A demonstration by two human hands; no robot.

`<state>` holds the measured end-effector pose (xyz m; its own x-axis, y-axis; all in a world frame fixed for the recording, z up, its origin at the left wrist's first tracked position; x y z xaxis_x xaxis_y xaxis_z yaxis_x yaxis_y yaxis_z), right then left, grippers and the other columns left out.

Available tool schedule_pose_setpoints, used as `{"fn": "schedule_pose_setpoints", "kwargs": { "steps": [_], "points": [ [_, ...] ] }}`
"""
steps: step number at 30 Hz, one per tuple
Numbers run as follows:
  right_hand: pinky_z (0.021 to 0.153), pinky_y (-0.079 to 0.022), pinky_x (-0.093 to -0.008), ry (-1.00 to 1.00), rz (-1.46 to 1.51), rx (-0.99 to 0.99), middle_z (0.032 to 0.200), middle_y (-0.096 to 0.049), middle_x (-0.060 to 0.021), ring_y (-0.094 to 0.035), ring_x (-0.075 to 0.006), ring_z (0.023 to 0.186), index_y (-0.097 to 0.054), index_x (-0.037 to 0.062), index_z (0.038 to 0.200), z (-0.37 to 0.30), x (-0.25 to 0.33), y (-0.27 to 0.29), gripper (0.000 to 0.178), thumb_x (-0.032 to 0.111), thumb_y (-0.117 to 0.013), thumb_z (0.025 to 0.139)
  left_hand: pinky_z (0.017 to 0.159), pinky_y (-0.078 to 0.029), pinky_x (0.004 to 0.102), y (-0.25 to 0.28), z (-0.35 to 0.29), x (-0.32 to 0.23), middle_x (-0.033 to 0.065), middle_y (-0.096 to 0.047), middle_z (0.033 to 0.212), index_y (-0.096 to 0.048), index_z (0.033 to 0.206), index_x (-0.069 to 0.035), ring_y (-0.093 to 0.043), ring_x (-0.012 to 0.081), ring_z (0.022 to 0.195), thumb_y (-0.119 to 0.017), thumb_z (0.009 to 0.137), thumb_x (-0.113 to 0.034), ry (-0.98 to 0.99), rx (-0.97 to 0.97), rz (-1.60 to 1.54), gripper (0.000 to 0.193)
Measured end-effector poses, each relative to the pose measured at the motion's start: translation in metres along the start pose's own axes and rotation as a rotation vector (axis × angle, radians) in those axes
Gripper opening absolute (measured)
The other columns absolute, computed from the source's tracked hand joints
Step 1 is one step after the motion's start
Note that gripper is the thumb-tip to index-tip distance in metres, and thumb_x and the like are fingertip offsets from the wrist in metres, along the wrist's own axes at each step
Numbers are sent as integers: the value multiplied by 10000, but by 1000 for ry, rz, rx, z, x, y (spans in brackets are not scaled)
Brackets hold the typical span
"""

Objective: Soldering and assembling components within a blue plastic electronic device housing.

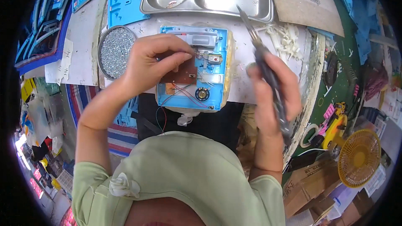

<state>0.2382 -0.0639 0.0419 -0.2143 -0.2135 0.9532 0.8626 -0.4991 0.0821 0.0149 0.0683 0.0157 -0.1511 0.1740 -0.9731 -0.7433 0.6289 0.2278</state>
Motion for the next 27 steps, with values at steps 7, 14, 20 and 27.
{"fn": "schedule_pose_setpoints", "kwargs": {
  "steps": [7, 14, 20, 27],
  "points": [
    [886, -555, -325, 109, -130, 405, 1088, -721, -123, -723, -225, 979, -644, 84, 1337, 40, -8, -88, 533, -74, -706, 832, 582, -498, 205, -6, -12, 6, 14, -737, 808, -758, 1000, 5, -622, 34, 656, -758, 919, -46, 312, -167, -162, 95],
    [858, -563, -328, 160, -99, 450, 1084, -711, -109, -721, -225, 972, -645, 99, 1331, 44, -14, -96, 550, -86, -709, 817, 473, -498, 254, -9, -11, 14, 87, -740, 750, -765, 1001, 31, -642, 84, 560, -752, 922, -96, 14, -260, -64, 150],
    [822, -552, -327, 194, -182, 373, 1059, -698, -115, -695, -230, 901, -642, 73, 1327, 38, -14, -91, 574, -108, -730, 789, 718, -560, 245, -5, -12, 10, 58, -762, 888, -761, 1001, 25, -679, 81, 789, -752, 928, -79, 262, -200, -44, 128],
    [730, -540, -318, 421, -320, 300, 989, -688, -125, -665, -232, 827, -684, 55, 1262, 30, -10, -88, 536, -87, -788, 755, 689, -534, 256, -6, -9, 5, 49, -683, 926, -730, 921, 21, -633, 90, 775, -743, 901, -49, 132, -198, 42, 74]
  ]
}}
Point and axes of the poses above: each hand's wrist, its own z-axis towards the middle knuckle, its own y-axis out of the back of the hand, x = y × z, the point moved 4 cm from there along z, towards the middle knuckle
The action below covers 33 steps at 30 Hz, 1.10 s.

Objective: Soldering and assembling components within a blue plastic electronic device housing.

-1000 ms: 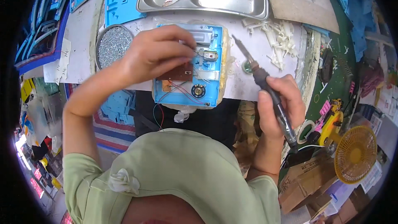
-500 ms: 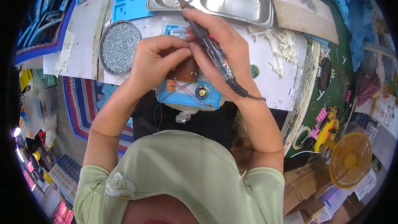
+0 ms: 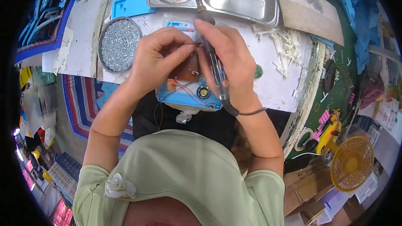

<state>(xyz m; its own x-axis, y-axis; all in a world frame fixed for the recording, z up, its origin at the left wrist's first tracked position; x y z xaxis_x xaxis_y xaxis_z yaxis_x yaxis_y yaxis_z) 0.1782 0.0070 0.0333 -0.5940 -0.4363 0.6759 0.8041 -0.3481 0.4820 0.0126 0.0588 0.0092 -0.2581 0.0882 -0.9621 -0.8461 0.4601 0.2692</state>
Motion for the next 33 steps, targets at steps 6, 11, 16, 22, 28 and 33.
{"fn": "schedule_pose_setpoints", "kwargs": {
  "steps": [6, 11, 16, 22, 28, 33],
  "points": [
    [628, -431, -282, 23, 57, 19, 803, -612, -79, -549, -196, 681, -686, 4, 1129, -17, -1, 61, 386, -8, -837, 774, 642, -512, 280, -7, -2, -2, 75, -553, 967, -692, 869, 29, -604, 147, 736, -748, 827, -40, -191, -56, 231, 98],
    [610, -429, -281, -118, 73, 50, 749, -605, -101, -561, -189, 671, -635, -14, 1141, -34, 5, 73, 365, -5, -799, 815, 640, -513, 284, -8, 2, -2, 81, -539, 944, -673, 848, 32, -599, 152, 742, -743, 813, -30, -207, -58, 310, 99],
    [565, -432, -297, -122, 20, 152, 761, -639, -110, -557, -208, 619, -638, 1, 1107, -39, 8, 71, 342, 33, -812, 814, 634, -505, 277, -9, 2, -3, 78, -536, 941, -669, 842, 31, -590, 148, 737, -726, 806, -12, -208, -59, 291, 80],
    [554, -433, -324, -45, 74, 183, 768, -688, -115, -556, -226, 604, -651, 25, 1094, -37, 8, 60, 336, 32, -819, 804, 628, -491, 260, -7, 1, -1, 68, -530, 937, -665, 844, 29, -579, 133, 748, -709, 808, -1, -193, -62, 246, 65],
    [534, -411, -318, -26, 55, 192, 747, -680, -105, -528, -212, 581, -663, 27, 1089, -36, 6, 55, 337, 33, -819, 791, 623, -479, 251, -7, 1, -1, 62, -526, 933, -660, 846, 33, -566, 122, 748, -702, 811, 5, -193, -67, 242, 61],
    [523, -397, -319, -18, 56, 185, 716, -654, -83, -508, -204, 567, -680, 31, 1072, -35, 3, 53, 317, 42, -821, 789, 609, -466, 249, -8, 1, 1, 60, -523, 930, -658, 843, 32, -554, 119, 736, -699, 810, 10, -194, -80, 210, 57]
  ]
}}
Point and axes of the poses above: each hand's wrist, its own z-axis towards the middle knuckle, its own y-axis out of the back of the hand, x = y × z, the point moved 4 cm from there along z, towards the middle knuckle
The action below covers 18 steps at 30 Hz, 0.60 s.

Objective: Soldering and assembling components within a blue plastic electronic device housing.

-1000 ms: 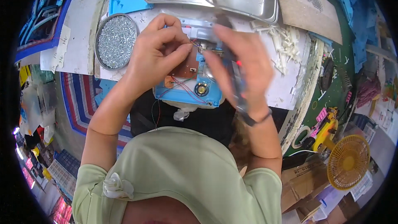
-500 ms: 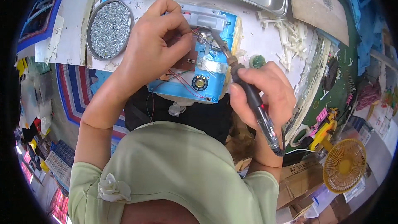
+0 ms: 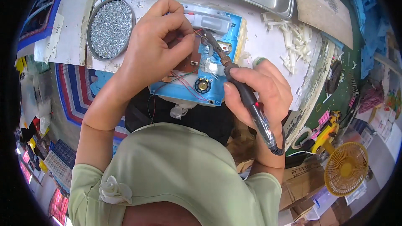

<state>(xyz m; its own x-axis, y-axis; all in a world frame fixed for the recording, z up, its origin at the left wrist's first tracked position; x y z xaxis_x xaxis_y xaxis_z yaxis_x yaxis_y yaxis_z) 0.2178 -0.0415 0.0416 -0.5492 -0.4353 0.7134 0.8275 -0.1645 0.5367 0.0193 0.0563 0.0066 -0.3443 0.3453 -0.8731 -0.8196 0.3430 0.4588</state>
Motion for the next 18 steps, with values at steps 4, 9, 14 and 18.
{"fn": "schedule_pose_setpoints", "kwargs": {
  "steps": [4, 9, 14, 18],
  "points": [
    [527, -402, -323, 37, -32, 5, 697, -625, -75, -505, -213, 564, -689, 42, 1069, 1, -1, 0, 325, 46, -831, 778, 598, -451, 238, 0, -1, 1, 52, -515, 935, -655, 848, 34, -540, 102, 729, -693, 814, 17, -7, -17, -8, 54],
    [536, -411, -336, 129, -85, 56, 688, -600, -70, -512, -239, 570, -695, 52, 1063, 5, -1, 0, 376, 12, -848, 722, 588, -436, 225, 0, -2, 1, 42, -503, 943, -645, 858, 40, -517, 74, 713, -691, 824, 23, 35, -10, -45, 59],
    [542, -418, -342, 111, -54, 46, 694, -605, -76, -525, -247, 582, -693, 43, 1055, 2, 1, 4, 391, -8, -845, 699, 570, -419, 223, -1, -2, 0, 41, -498, 943, -637, 858, 45, -499, 61, 692, -694, 831, 24, 19, -27, -37, 67],
    [541, -417, -340, 88, -54, 66, 692, -608, -81, -528, -245, 580, -692, 39, 1050, 2, 0, 7, 373, 2, -835, 708, 568, -420, 223, 0, -1, -1, 41, -497, 940, -633, 856, 50, -497, 57, 681, -696, 833, 23, 34, -17, -33, 72]
  ]
}}
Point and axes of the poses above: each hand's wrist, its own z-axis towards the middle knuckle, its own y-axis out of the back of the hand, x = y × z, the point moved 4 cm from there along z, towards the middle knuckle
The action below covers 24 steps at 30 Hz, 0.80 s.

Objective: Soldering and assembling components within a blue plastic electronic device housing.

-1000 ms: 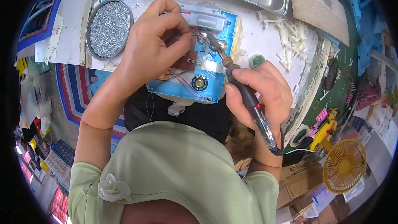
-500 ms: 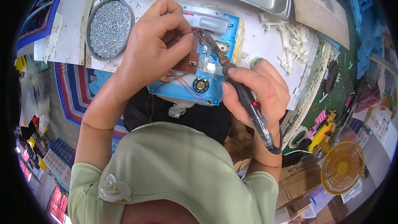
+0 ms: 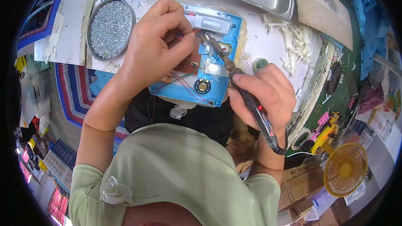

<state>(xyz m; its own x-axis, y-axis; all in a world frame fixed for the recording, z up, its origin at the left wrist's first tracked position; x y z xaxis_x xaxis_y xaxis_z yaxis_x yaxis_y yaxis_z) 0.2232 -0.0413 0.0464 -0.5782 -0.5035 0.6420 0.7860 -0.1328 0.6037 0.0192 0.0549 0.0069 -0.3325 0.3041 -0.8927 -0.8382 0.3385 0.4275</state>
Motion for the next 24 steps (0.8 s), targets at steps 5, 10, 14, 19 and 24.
{"fn": "schedule_pose_setpoints", "kwargs": {
  "steps": [5, 10, 14, 19, 24],
  "points": [
    [525, -407, -335, -14, 7, -11, 684, -614, -82, -521, -237, 562, -693, 30, 1043, 1, -3, 0, 345, 15, -820, 722, 570, -429, 220, -1, 0, 1, 42, -494, 944, -631, 854, 53, -507, 54, 674, -696, 840, 25, -10, -8, 6, 73],
    [518, -410, -331, -19, -5, 13, 694, -633, -79, -522, -226, 553, -693, 28, 1044, 4, -6, -3, 335, 15, -815, 732, 561, -456, 224, -4, -1, 4, 50, -497, 960, -624, 853, 66, -546, 57, 673, -691, 855, 36, 29, -8, -47, 74],
    [526, -424, -328, -12, 0, 1, 701, -642, -76, -531, -222, 557, -692, 32, 1051, 7, -6, -7, 342, 15, -819, 734, 563, -476, 235, -4, -1, 3, 55, -502, 959, -626, 854, 66, -573, 68, 674, -700, 854, 31, -2, -15, 23, 81],
    [537, -438, -321, -14, 10, 25, 725, -665, -78, -548, -222, 571, -692, 36, 1055, 11, -5, -7, 340, 16, -821, 741, 567, -486, 251, -3, -1, 1, 61, -508, 945, -634, 859, 51, -585, 89, 665, -727, 835, 7, -28, -35, 96, 106],
    [544, -446, -322, -13, 12, 16, 750, -682, -80, -555, -219, 581, -693, 37, 1066, 10, -5, -7, 343, 19, -826, 750, 574, -503, 268, -4, -1, 0, 66, -522, 944, -632, 853, 37, -601, 116, 670, -731, 825, 6, -65, -64, 131, 108]
  ]
}}
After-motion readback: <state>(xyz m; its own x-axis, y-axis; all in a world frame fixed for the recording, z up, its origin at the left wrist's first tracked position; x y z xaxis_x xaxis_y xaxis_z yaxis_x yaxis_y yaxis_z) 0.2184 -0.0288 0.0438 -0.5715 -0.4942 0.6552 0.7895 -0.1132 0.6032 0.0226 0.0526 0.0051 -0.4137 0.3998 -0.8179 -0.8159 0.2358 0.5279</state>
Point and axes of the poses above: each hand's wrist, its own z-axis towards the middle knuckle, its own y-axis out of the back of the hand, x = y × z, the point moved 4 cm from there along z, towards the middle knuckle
